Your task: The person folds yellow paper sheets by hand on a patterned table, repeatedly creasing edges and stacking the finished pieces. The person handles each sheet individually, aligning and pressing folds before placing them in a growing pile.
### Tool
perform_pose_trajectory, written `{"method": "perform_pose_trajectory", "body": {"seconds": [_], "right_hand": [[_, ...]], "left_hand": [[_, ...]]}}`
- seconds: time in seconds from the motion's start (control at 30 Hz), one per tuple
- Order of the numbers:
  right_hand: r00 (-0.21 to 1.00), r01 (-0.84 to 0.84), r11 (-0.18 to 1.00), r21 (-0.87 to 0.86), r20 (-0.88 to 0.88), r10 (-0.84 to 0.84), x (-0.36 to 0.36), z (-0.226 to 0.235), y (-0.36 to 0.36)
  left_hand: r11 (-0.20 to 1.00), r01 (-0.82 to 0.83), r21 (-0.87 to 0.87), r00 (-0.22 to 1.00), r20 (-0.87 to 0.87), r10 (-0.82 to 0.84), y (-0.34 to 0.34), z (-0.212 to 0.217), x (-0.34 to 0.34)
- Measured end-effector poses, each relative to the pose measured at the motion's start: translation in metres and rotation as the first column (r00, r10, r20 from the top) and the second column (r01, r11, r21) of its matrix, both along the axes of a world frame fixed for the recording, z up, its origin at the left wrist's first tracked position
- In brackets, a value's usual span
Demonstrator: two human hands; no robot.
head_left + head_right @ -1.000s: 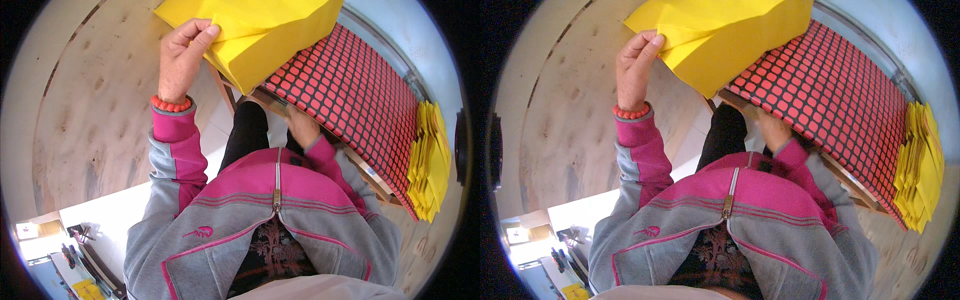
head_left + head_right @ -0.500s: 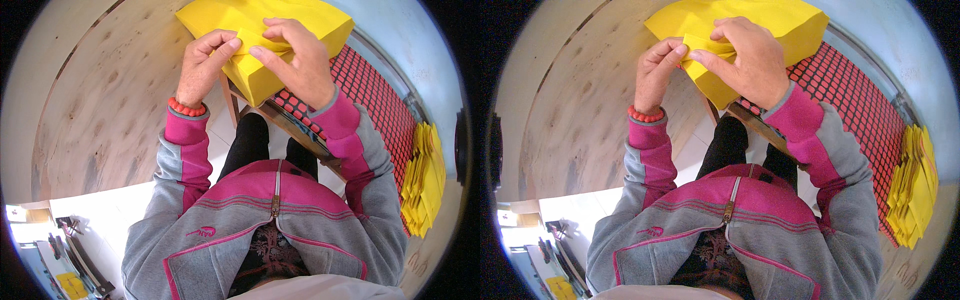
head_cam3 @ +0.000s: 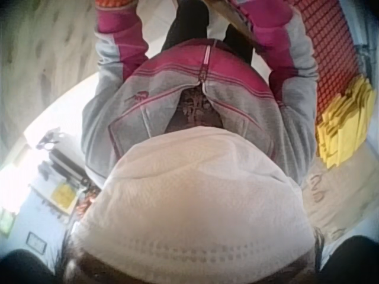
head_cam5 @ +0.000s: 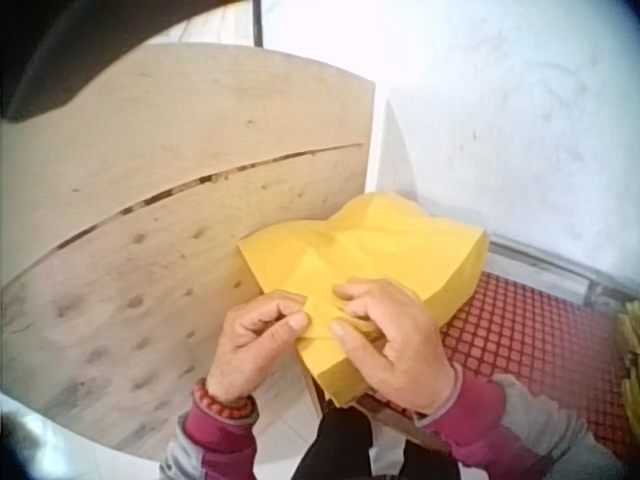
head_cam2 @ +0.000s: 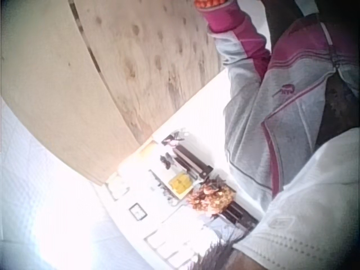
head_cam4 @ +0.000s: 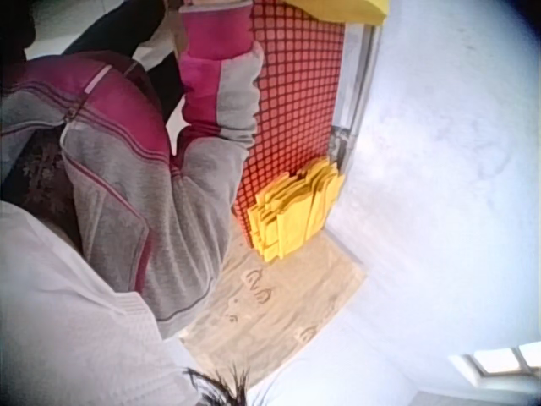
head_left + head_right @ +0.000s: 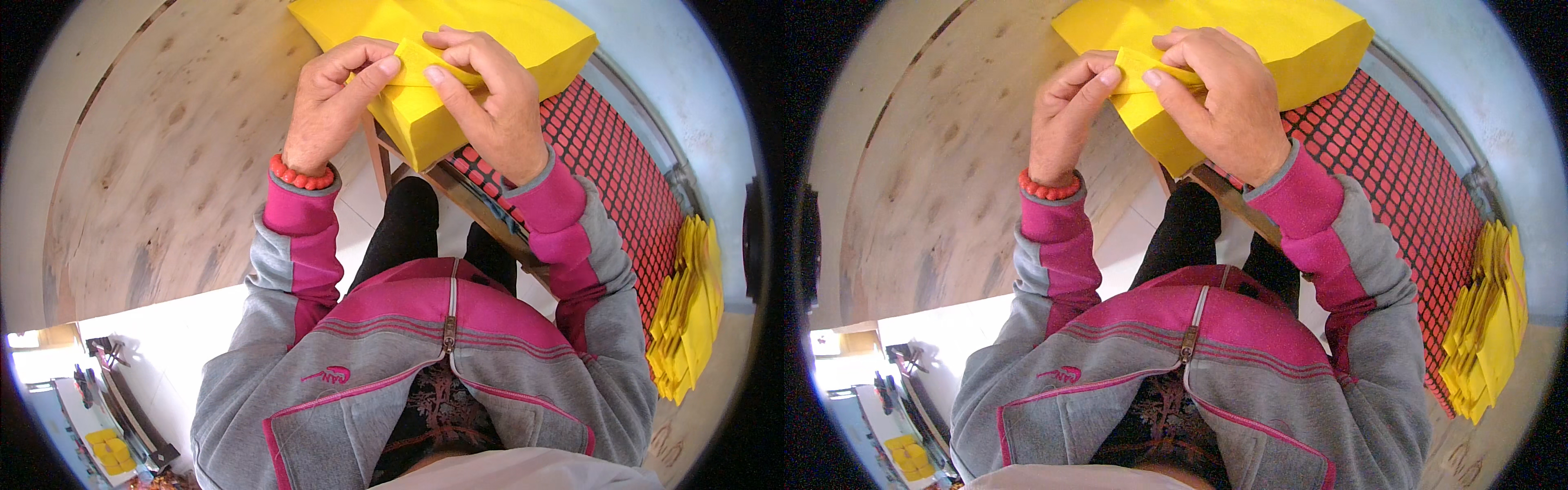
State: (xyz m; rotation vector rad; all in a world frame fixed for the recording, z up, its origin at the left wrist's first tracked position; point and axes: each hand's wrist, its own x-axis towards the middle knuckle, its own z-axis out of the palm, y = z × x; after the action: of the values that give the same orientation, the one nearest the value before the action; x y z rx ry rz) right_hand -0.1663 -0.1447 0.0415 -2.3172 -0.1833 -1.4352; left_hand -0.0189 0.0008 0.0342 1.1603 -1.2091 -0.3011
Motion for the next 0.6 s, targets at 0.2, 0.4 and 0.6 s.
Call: {"method": "perform_pose_trajectory", "body": {"seconds": [0.2,0.4,0.6], "right_hand": [[1.0,-0.016,1.0,-0.021,-0.02,0.016,-0.002,0.002,-0.002],[0.999,-0.031,0.999,0.041,-0.026,0.033,-0.005,0.004,0.003],[0.998,0.017,0.998,-0.068,0.067,-0.012,-0.012,0.014,0.004]], "left_hand": [[1.0,-0.004,0.005,1.0,0.031,0.004,0.001,0.002,0.0],[1.0,-0.001,0.024,0.998,0.065,-0.001,0.004,0.005,0.0],[0.998,0.017,0.06,0.999,0.027,-0.019,0.005,0.01,0.0]]}}
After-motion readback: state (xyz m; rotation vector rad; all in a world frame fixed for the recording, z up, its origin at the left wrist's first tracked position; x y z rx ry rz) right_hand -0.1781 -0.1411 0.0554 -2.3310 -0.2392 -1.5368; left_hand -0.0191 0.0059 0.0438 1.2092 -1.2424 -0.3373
